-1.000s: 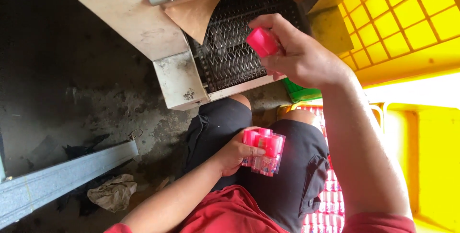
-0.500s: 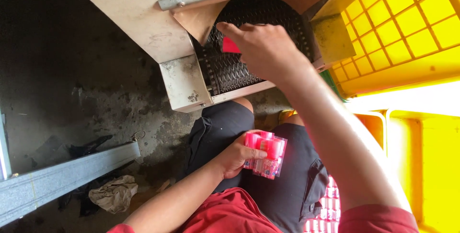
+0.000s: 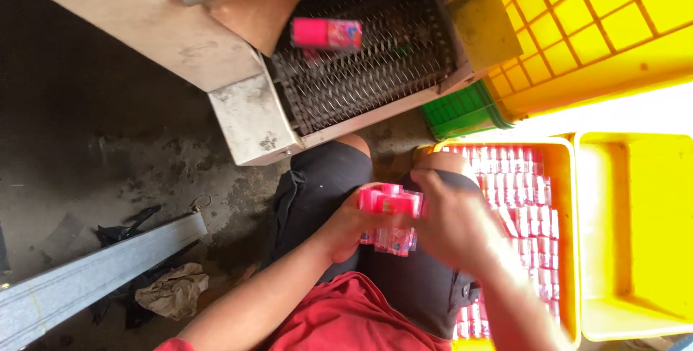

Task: The person repeatedly picks up small pink cylindrical objects from a yellow crate, places them into a machine with a rotating metal drum, and then returns them to the crate. The task involves handling the objects one by one in a repetitive cycle.

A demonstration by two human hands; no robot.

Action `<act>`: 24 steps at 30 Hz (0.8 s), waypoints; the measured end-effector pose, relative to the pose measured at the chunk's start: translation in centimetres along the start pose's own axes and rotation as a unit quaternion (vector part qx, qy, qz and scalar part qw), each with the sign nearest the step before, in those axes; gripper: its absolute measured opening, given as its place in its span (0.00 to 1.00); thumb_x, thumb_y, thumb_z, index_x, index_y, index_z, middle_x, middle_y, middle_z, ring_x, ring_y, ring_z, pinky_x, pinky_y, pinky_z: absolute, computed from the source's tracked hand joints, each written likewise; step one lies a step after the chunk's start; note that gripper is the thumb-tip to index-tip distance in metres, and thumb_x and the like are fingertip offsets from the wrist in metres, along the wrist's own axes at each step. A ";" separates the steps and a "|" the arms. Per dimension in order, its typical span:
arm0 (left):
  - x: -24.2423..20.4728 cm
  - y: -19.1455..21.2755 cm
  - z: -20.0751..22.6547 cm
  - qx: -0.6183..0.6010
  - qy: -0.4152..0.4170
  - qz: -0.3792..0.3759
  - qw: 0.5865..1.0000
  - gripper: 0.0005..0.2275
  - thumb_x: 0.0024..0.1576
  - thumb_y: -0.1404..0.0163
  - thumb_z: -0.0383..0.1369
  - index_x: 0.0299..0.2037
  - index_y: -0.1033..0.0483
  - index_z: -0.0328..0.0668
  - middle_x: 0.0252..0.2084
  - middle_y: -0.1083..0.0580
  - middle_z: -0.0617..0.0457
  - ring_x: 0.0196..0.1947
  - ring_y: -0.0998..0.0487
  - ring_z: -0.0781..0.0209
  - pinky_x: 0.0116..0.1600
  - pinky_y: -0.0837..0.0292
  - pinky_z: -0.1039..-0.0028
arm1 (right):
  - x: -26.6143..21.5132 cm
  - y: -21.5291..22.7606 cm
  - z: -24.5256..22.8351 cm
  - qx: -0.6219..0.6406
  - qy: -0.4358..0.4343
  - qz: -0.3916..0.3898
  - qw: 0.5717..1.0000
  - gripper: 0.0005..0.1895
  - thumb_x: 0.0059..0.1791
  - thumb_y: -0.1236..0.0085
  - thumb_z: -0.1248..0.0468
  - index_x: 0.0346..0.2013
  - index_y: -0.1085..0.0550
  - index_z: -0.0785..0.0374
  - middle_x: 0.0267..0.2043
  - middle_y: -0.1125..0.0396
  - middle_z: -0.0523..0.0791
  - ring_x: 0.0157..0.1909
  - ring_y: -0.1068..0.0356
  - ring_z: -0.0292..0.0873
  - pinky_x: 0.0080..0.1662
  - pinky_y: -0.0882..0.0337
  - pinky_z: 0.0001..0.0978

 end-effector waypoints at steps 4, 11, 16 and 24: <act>1.6 1.4 -1.4 0.010 -0.034 -0.019 0.999 0.29 0.42 0.31 0.23 0.57 0.25 0.40 0.38 0.21 0.45 0.35 0.19 0.53 0.39 0.19 0.62 | -1.5 -4.0 -0.2 0.046 -0.106 -0.092 0.989 0.55 0.36 0.29 0.41 0.72 0.46 0.45 0.58 0.30 0.52 0.51 0.25 0.67 0.57 0.26 0.61; 0.6 0.9 -1.4 -0.027 -0.066 -0.061 0.996 0.30 0.41 0.33 0.22 0.58 0.26 0.41 0.39 0.21 0.43 0.37 0.18 0.52 0.41 0.19 0.61 | -2.4 -4.3 0.3 0.182 -0.091 -0.065 0.977 0.43 0.39 0.34 0.53 0.67 0.41 0.44 0.53 0.29 0.54 0.54 0.27 0.67 0.56 0.27 0.61; 0.0 1.0 -1.0 -0.052 -0.079 -0.068 0.993 0.31 0.42 0.35 0.23 0.59 0.28 0.42 0.41 0.21 0.42 0.39 0.18 0.49 0.43 0.19 0.58 | -1.8 -4.2 1.0 0.253 -0.076 -0.037 0.964 0.40 0.36 0.31 0.55 0.62 0.32 0.36 0.43 0.23 0.54 0.51 0.24 0.62 0.51 0.27 0.58; 0.2 0.4 -0.8 -0.131 -0.063 -0.128 0.981 0.29 0.44 0.33 0.32 0.57 0.29 0.47 0.45 0.21 0.39 0.40 0.18 0.43 0.42 0.18 0.51 | 0.7 1.5 0.5 0.293 0.022 0.055 0.954 0.41 0.36 0.24 0.55 0.63 0.30 0.48 0.52 0.28 0.58 0.55 0.27 0.68 0.56 0.31 0.62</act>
Point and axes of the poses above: each hand's wrist, its own x-axis towards the middle knuckle, its own y-axis out of the back of the hand, z = x × y, the point moved 7 cm from there along x, towards the middle knuckle
